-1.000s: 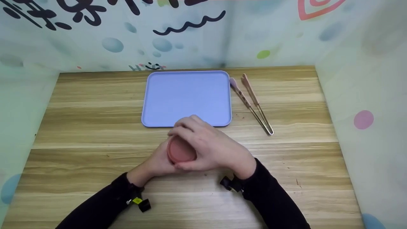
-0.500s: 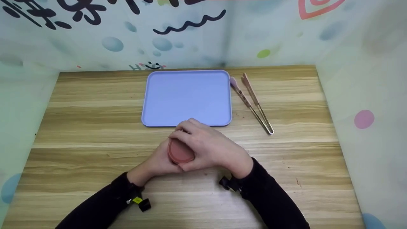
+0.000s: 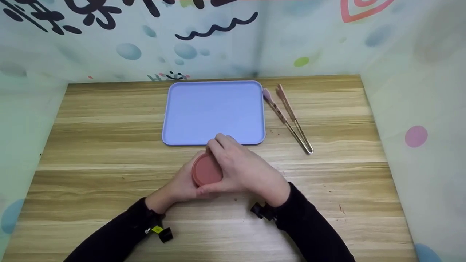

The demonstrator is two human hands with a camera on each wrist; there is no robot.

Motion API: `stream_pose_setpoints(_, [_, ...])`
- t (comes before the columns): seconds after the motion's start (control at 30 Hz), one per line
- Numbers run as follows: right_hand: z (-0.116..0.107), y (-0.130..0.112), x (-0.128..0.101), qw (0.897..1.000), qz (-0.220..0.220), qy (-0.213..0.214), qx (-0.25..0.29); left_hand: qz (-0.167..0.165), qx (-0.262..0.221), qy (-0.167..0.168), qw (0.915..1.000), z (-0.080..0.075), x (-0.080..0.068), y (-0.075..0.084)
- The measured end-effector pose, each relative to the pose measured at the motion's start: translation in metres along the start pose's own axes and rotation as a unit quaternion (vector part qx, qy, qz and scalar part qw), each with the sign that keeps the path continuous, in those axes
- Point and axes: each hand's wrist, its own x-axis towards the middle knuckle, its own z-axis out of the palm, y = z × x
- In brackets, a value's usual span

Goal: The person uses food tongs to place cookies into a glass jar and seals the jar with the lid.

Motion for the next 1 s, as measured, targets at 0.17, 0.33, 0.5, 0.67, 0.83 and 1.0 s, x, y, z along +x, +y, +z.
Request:
stream_pose_setpoints(0.17, [-0.015, 0.006, -0.005, 0.999, -0.021, -0.020, 0.029, 0.018, -0.007, 0.001, 0.9998, 0.000, 0.000, -0.002])
stream_pose_setpoints(0.33, [-0.016, 0.006, -0.001, 0.993, -0.101, -0.024, 0.050, 0.033, -0.012, 0.005, 0.9994, 0.002, 0.001, -0.009])
stream_pose_setpoints(0.5, [-0.008, 0.008, 0.002, 0.986, -0.144, -0.042, 0.073, 0.007, -0.009, -0.002, 0.9999, 0.001, 0.000, -0.001])
stream_pose_setpoints(0.67, [-0.003, 0.011, 0.003, 0.989, -0.128, -0.044, 0.061, -0.009, -0.012, -0.007, 0.9999, 0.001, -0.002, 0.001])
stream_pose_setpoints(0.83, [0.000, 0.011, 0.005, 0.994, -0.102, -0.016, 0.030, 0.001, -0.008, -0.002, 1.0000, 0.000, -0.002, 0.000])
stream_pose_setpoints(1.0, [0.003, 0.012, 0.008, 0.996, -0.092, 0.002, 0.023, 0.002, -0.007, 0.002, 1.0000, 0.000, -0.002, -0.001])
